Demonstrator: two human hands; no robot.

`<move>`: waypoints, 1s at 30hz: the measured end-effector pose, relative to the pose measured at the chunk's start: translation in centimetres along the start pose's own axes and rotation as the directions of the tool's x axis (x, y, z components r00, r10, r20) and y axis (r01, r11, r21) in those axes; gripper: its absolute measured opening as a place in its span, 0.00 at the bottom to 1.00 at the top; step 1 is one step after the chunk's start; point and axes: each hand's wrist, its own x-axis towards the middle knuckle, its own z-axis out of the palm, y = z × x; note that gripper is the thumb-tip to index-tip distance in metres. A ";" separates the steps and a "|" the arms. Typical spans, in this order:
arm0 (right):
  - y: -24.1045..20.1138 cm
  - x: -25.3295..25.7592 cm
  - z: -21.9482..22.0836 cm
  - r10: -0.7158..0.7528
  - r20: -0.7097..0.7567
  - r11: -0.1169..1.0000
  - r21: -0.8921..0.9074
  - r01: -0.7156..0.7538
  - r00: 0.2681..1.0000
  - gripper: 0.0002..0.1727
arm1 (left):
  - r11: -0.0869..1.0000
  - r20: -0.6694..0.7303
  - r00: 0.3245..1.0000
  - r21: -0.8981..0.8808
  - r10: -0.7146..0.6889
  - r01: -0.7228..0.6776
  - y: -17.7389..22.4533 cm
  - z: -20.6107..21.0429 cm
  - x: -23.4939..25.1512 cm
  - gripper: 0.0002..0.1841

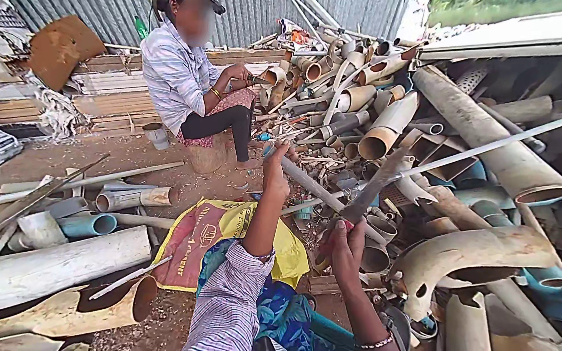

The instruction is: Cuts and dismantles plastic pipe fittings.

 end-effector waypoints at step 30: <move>-0.7 -1.1 0.2 -0.449 -0.035 0.887 -0.140 0.440 0.893 0.26 | 0.948 0.242 0.953 0.213 0.183 -0.236 0.0 0.5 -1.7 0.06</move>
